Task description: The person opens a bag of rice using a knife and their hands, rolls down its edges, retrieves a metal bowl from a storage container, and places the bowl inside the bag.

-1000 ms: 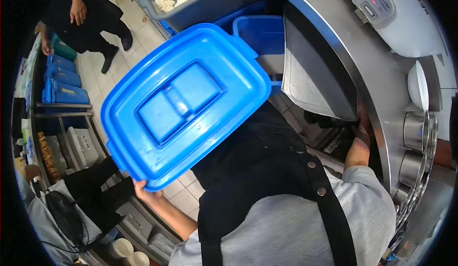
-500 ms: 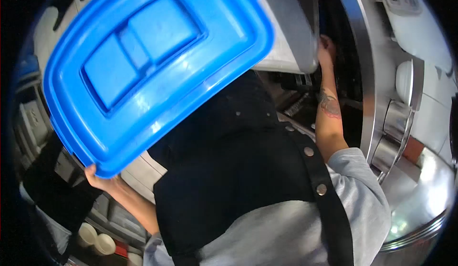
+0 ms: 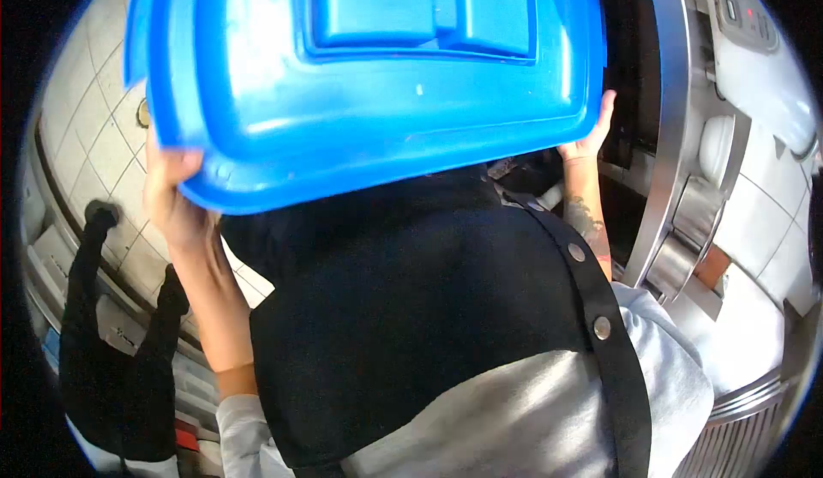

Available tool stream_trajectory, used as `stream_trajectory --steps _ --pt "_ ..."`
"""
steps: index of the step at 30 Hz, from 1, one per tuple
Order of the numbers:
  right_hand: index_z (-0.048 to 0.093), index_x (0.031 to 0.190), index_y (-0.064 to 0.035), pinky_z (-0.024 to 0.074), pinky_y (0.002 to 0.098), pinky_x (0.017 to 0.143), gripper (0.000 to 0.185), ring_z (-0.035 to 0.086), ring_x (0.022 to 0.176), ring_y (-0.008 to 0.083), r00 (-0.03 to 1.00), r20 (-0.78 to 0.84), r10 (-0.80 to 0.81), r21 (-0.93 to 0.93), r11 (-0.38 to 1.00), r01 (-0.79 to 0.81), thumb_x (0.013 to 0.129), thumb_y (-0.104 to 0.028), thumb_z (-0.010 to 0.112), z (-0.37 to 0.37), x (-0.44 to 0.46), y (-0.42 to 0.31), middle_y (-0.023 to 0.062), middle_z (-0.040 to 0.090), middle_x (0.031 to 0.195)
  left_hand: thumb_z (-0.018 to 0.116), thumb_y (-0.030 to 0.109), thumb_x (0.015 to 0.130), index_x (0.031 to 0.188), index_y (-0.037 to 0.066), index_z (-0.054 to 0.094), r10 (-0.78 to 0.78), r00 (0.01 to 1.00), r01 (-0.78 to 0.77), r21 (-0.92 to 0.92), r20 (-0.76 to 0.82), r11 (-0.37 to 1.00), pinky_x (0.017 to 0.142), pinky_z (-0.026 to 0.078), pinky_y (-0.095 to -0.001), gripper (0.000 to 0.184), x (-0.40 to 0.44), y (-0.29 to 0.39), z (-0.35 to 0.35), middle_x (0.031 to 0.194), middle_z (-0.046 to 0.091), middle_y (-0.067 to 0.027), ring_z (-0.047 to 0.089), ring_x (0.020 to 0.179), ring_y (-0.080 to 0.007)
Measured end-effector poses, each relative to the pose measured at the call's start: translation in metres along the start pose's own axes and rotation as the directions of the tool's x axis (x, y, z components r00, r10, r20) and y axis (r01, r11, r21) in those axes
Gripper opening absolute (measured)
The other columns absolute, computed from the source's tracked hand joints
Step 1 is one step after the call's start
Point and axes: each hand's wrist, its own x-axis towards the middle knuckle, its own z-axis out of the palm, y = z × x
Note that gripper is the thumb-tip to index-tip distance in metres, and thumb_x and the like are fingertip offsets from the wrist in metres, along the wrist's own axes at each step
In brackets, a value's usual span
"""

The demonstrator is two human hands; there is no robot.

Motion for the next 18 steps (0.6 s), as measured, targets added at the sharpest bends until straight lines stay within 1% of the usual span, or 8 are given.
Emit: stream_trajectory --steps 3,4,7,9,12,14,15,18 --pt "0.046 0.124 -0.0015 0.0382 0.0486 0.096 0.056 0.05 0.11 0.0337 0.996 0.008 -0.092 -0.146 0.985 0.092 0.074 -0.024 0.059 -0.057 -0.008 -0.016 0.0166 0.053 0.119 0.057 0.022 0.08 0.118 -0.003 0.046 -0.169 0.948 0.173 0.011 0.271 0.985 0.091 0.043 -0.0369 0.048 0.046 -0.013 0.059 0.11 0.056 -0.0132 0.056 0.098 -0.0228" --pt "0.049 0.119 0.0012 0.039 0.0494 0.096 0.058 0.051 0.108 0.0358 0.987 -0.098 -0.125 0.007 0.992 0.126 0.063 -0.01 0.056 -0.062 -0.01 -0.019 0.0182 0.054 0.118 0.057 0.025 0.082 0.117 -0.001 0.047 -0.224 0.902 0.236 0.015 0.37 0.972 0.09 0.043 -0.0365 0.044 0.063 -0.021 0.078 0.109 0.057 -0.0112 0.056 0.097 -0.0213" --pt "0.051 0.115 0.0028 0.0409 0.0504 0.094 0.054 0.053 0.104 0.0364 0.954 -0.229 -0.194 0.191 0.952 0.239 0.063 -0.011 0.057 -0.119 -0.014 -0.03 0.0185 0.056 0.114 0.054 0.03 0.087 0.117 0.004 0.052 -0.199 0.807 0.327 -0.14 0.556 0.935 0.087 0.045 -0.0315 0.04 0.093 -0.065 0.145 0.104 0.06 -0.0058 0.058 0.094 -0.0167" --pt "0.05 0.114 0.0044 0.044 0.0518 0.09 0.054 0.052 0.105 0.0388 0.906 -0.253 -0.338 0.229 0.889 0.396 0.063 -0.011 0.057 -0.146 -0.018 -0.032 0.0212 0.055 0.114 0.063 0.041 0.078 0.136 0.003 0.031 -0.216 0.627 0.294 0.03 0.749 0.955 0.101 0.035 -0.0359 0.076 0.092 -0.067 0.191 0.131 0.042 -0.0186 0.046 0.114 -0.0236" --pt "0.04 0.123 0.008 0.0476 0.0536 0.086 0.069 0.043 0.112 0.0501 0.858 -0.284 -0.427 0.415 0.752 0.512 0.059 -0.012 0.056 -0.219 -0.014 -0.053 0.0289 0.044 0.124 0.062 0.043 0.079 0.136 0.003 0.03 -0.25 0.489 0.161 0.195 0.836 0.968 0.099 0.037 -0.0364 0.077 0.088 -0.092 0.226 0.133 0.042 -0.0127 0.046 0.114 -0.022" --pt "0.034 0.128 0.0081 0.047 0.0535 0.088 0.074 0.039 0.115 0.0525 0.704 -0.498 -0.506 0.264 0.685 0.679 0.06 -0.013 0.054 -0.227 -0.019 -0.066 0.0298 0.039 0.127 0.056 0.041 0.083 0.131 0.008 0.036 -0.333 0.343 0.084 0.324 0.878 0.942 0.093 0.04 -0.0314 0.062 0.083 -0.09 0.218 0.124 0.046 -0.0077 0.049 0.107 -0.0166" --pt "0.033 0.129 0.0082 0.0464 0.0538 0.088 0.075 0.038 0.116 0.0522 0.629 -0.599 -0.496 0.203 0.665 0.718 0.06 -0.014 0.053 -0.232 -0.026 -0.072 0.0297 0.039 0.128 0.051 0.033 0.089 0.121 0.007 0.051 -0.27 0.455 0.055 0.276 0.848 0.96 0.086 0.043 -0.0274 0.041 0.068 -0.102 0.214 0.107 0.06 -0.0055 0.057 0.094 -0.0139" --pt "0.036 0.127 0.0085 0.0467 0.0513 0.09 0.07 0.04 0.118 0.0466 0.497 -0.544 -0.676 -0.108 0.644 0.757 0.063 -0.015 0.05 -0.227 -0.036 -0.08 0.0292 0.041 0.127 0.048 0.034 0.09 0.124 0.008 0.05 -0.341 0.463 0.068 0.351 0.818 0.934 0.086 0.042 -0.0252 0.044 0.07 -0.112 0.193 0.109 0.059 -0.005 0.056 0.094 -0.0115"
